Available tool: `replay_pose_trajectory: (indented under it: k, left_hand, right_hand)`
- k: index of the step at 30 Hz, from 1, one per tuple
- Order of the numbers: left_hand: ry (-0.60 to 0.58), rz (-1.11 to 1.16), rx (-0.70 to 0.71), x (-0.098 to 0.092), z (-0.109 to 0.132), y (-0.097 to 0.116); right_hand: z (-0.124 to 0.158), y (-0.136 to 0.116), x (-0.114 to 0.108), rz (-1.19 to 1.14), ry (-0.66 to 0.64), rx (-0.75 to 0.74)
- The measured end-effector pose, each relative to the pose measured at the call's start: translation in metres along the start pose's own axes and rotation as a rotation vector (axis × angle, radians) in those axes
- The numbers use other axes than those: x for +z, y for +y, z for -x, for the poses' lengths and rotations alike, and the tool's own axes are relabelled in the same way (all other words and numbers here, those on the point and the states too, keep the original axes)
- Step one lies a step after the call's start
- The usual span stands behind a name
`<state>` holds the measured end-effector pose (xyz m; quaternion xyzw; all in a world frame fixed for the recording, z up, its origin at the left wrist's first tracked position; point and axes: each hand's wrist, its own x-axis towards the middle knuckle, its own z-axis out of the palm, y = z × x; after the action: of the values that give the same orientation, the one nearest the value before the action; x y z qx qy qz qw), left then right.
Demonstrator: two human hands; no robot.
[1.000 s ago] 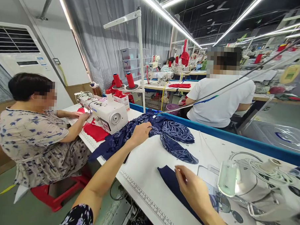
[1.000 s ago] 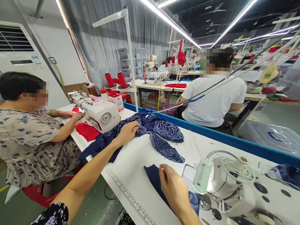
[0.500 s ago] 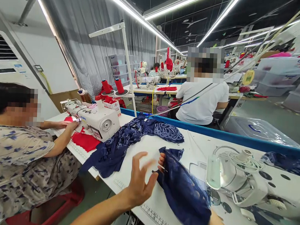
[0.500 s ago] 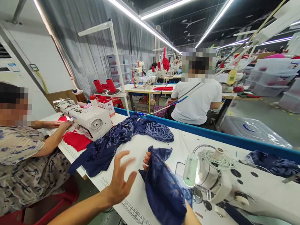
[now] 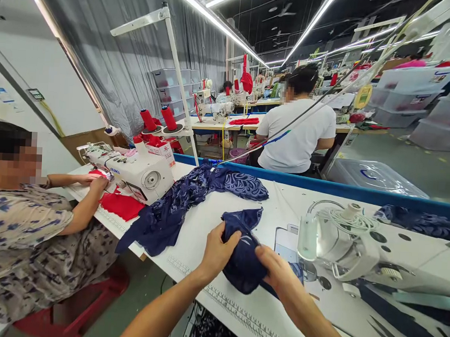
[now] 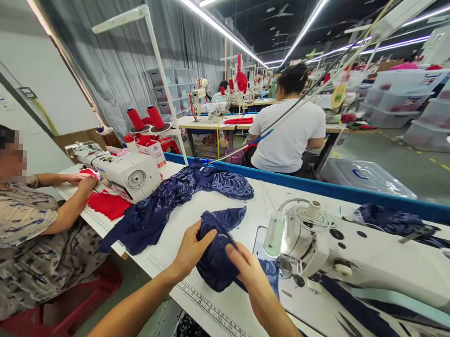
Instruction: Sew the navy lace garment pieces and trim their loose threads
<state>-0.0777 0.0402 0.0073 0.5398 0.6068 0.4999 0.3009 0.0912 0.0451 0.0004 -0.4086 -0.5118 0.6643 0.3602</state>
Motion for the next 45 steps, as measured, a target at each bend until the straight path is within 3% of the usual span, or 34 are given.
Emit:
replay_pose_trajectory:
  k: [4,6,7,8,10,11,12,13,15,18,22,25,29,32,34,36,39,42,45]
  left_hand:
    - [0.097,-0.067,-0.012,-0.005,0.008,-0.003]
    - [0.171,-0.152,0.087,-0.008,0.013,0.0]
    - [0.127,-0.203,0.186,-0.009,0.016,0.005]
    - [0.006,-0.254,0.303,-0.01,0.018,0.01]
    - [-0.381,-0.318,0.497,-0.009,0.022,0.024]
    - [-0.544,-0.326,0.533,-0.008,0.023,0.031]
    - [-0.628,-0.331,0.54,-0.007,0.023,0.038]
    - [-0.643,-0.334,0.531,-0.007,0.023,0.044]
    - [-0.565,-0.331,0.495,-0.009,0.024,0.056]
    - [-0.475,-0.302,0.49,-0.015,0.028,0.071]
    - [-0.517,-0.29,0.487,-0.015,0.032,0.08]
    - [-0.58,-0.334,0.425,0.003,0.027,0.07]
    - [-0.572,-0.436,0.365,0.054,0.006,0.034]
    - [-0.518,-0.508,0.376,0.094,-0.008,0.006]
    - [-0.506,-0.518,0.378,0.111,-0.011,-0.009]
    - [-0.495,-0.521,0.376,0.116,-0.009,-0.018]
    - [-0.546,-0.504,0.391,0.105,0.0,-0.024]
    - [-0.613,-0.489,0.399,0.091,0.008,-0.019]
    - [-0.592,-0.517,0.353,0.089,0.007,-0.011]
  right_hand:
    - [0.018,0.015,-0.014,0.171,0.155,-0.091]
    - [0.025,0.017,-0.018,0.241,0.22,-0.139]
    - [0.028,0.015,-0.019,0.271,0.227,-0.161]
    - [0.033,0.013,-0.019,0.302,0.222,-0.19]
    - [0.041,0.008,-0.015,0.377,0.225,-0.271]
    - [0.046,0.006,-0.013,0.424,0.256,-0.318]
    - [0.05,0.006,-0.011,0.475,0.302,-0.358]
    - [0.053,0.007,-0.009,0.526,0.348,-0.386]
    - [0.059,0.013,-0.008,0.589,0.372,-0.4]
    - [0.067,0.025,-0.01,0.593,0.281,-0.378]
    - [0.082,0.033,-0.017,0.427,0.212,-0.319]
    - [0.091,0.032,-0.026,0.299,0.153,-0.179]
    - [0.086,0.032,-0.052,0.49,0.108,-0.13]
    - [0.073,0.033,-0.083,0.933,0.127,-0.4]
    - [0.065,0.036,-0.1,1.211,0.147,-0.582]
    - [0.063,0.041,-0.11,1.317,0.152,-0.649]
    - [0.069,0.052,-0.109,1.366,0.145,-0.701]
    - [0.078,0.061,-0.098,1.412,0.155,-0.742]
    - [0.081,0.064,-0.09,1.345,0.194,-0.713]
